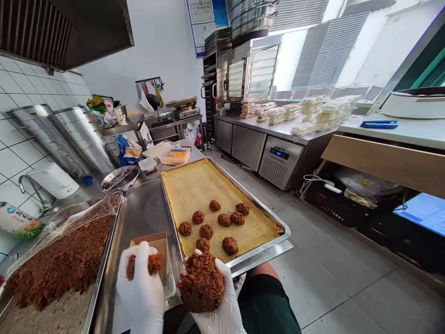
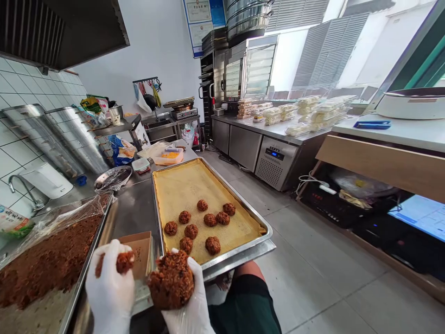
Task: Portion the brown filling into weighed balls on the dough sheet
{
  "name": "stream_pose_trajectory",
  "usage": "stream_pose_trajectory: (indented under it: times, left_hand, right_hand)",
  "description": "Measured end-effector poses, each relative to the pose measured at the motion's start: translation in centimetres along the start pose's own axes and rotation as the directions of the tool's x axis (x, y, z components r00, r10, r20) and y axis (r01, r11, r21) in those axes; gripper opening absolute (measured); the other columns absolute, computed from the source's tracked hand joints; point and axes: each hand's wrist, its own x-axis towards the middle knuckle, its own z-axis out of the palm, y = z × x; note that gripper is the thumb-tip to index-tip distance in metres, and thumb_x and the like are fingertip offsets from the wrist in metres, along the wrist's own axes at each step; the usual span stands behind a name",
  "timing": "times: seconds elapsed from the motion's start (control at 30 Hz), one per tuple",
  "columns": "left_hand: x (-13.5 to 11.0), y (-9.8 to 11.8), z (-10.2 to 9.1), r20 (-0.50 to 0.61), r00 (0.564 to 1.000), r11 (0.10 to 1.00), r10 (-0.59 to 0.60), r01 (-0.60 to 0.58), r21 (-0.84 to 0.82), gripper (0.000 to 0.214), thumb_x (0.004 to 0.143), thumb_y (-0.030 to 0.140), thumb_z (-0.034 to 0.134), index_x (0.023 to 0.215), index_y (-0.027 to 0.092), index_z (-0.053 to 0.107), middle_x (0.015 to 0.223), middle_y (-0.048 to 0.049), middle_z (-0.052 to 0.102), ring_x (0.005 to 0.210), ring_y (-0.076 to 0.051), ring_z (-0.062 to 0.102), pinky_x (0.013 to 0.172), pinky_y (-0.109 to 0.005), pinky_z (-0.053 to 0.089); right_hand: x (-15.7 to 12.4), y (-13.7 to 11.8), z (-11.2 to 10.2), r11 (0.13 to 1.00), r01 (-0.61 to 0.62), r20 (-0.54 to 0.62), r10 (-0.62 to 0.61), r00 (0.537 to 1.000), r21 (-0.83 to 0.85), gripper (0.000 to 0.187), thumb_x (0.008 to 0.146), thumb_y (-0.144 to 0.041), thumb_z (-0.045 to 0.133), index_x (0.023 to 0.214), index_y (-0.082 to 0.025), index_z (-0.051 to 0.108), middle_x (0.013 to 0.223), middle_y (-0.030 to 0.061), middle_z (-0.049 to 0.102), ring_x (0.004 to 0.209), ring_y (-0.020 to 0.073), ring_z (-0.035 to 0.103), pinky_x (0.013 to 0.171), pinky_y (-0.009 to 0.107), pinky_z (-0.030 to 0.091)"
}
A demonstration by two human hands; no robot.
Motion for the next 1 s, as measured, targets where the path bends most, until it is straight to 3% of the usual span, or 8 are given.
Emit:
stream_pose_trajectory:
  times: [0.1, 0.23, 0.37, 0.53, 0.67, 0.8, 0.9, 1.0]
  left_hand:
    - [3.2, -0.4, -1.9, 0.161, 0.984, 0.975, 0.076, -0.107, 0.193, 0.015, 0.085, 0.038, 0.063, 0.081, 0.024, 0.061, 0.085, -0.0004, 0.064, 0.083, -0.02, 0.06, 0.078, -0.031, 0.046]
    - [6.3, -3.1, -3.6, 0.445, 0.883, 0.802, 0.15, -0.372, 0.467, 0.017, 0.083, 0.04, 0.063, 0.079, 0.023, 0.067, 0.093, -0.0049, 0.064, 0.093, -0.025, 0.061, 0.089, -0.038, 0.047]
    - [7.8, -5.2, -5.6, 0.599, 0.8, 0.695, 0.036, -0.451, 0.56, 0.028, 0.089, 0.039, 0.053, 0.105, 0.024, 0.07, 0.121, -0.0088, 0.062, 0.108, -0.027, 0.063, 0.1, -0.044, 0.047]
    - [8.8, -4.2, -9.2, 0.37, 0.927, 0.743, -0.056, -0.209, 0.635, 0.026, 0.088, 0.043, 0.054, 0.103, 0.028, 0.068, 0.117, -0.0041, 0.07, 0.111, -0.026, 0.064, 0.101, -0.043, 0.048]
    - [7.5, -4.1, -9.9, 0.282, 0.949, 0.859, -0.142, -0.024, 0.511, 0.035, 0.083, 0.049, 0.064, 0.107, 0.025, 0.067, 0.109, -0.0046, 0.073, 0.101, -0.024, 0.068, 0.096, -0.041, 0.052]
    - [4.4, -4.1, -8.3, 0.36, 0.933, 0.894, -0.007, -0.156, 0.419, 0.025, 0.087, 0.042, 0.061, 0.103, 0.024, 0.067, 0.111, -0.0061, 0.069, 0.104, -0.023, 0.066, 0.097, -0.04, 0.051]
    - [1.0, -2.7, -5.9, 0.491, 0.866, 0.928, 0.096, -0.257, 0.271, 0.012, 0.091, 0.03, 0.056, 0.094, 0.026, 0.067, 0.105, -0.0062, 0.069, 0.102, -0.023, 0.065, 0.09, -0.04, 0.055]
    - [-2.5, -1.4, -3.5, 0.627, 0.754, 0.933, 0.193, -0.338, 0.12, 0.018, 0.092, 0.022, 0.051, 0.096, 0.028, 0.068, 0.102, -0.0074, 0.069, 0.098, -0.024, 0.066, 0.086, -0.042, 0.058]
  right_hand:
    - [0.1, -1.5, -0.6, 1.0, 0.027, -0.04, -0.026, 0.999, 0.006, 0.035, 0.087, -0.046, 0.062, 0.105, -0.019, 0.075, 0.101, 0.0094, 0.078, 0.087, 0.0256, 0.071, 0.085, 0.044, 0.056]
    - [0.2, -2.9, -1.2, 1.0, 0.012, -0.07, -0.009, 0.997, 0.029, 0.039, 0.087, -0.045, 0.062, 0.113, -0.018, 0.072, 0.106, 0.0108, 0.077, 0.093, 0.0261, 0.07, 0.09, 0.045, 0.054]
    - [0.1, -3.2, -1.0, 0.999, 0.027, -0.049, -0.025, 0.998, 0.04, 0.042, 0.089, -0.043, 0.062, 0.121, -0.016, 0.068, 0.11, 0.0111, 0.076, 0.095, 0.0258, 0.069, 0.093, 0.046, 0.053]
    - [0.2, -3.1, -1.1, 0.999, 0.034, -0.059, -0.033, 0.998, 0.013, 0.041, 0.091, -0.041, 0.061, 0.12, -0.014, 0.068, 0.112, 0.0134, 0.075, 0.097, 0.0277, 0.069, 0.087, 0.045, 0.055]
    - [0.7, -2.9, -1.4, 1.0, -0.006, -0.09, 0.009, 0.996, 0.025, 0.038, 0.089, -0.042, 0.062, 0.115, -0.015, 0.071, 0.111, 0.0129, 0.076, 0.099, 0.0285, 0.069, 0.09, 0.046, 0.055]
    - [0.9, -2.3, -1.4, 0.999, -0.02, -0.114, 0.024, 0.993, 0.032, 0.037, 0.088, -0.044, 0.063, 0.111, -0.017, 0.073, 0.108, 0.0114, 0.077, 0.097, 0.028, 0.069, 0.09, 0.046, 0.055]
    - [1.2, -1.7, -1.4, 0.999, -0.034, -0.106, 0.036, 0.994, 0.022, 0.038, 0.088, -0.044, 0.062, 0.113, -0.018, 0.073, 0.109, 0.0111, 0.077, 0.099, 0.0278, 0.069, 0.089, 0.045, 0.056]
    - [1.3, -1.3, -1.3, 0.998, -0.039, -0.123, 0.044, 0.991, 0.04, 0.036, 0.09, -0.041, 0.06, 0.112, -0.016, 0.073, 0.107, 0.0114, 0.078, 0.095, 0.0246, 0.07, 0.088, 0.04, 0.057]
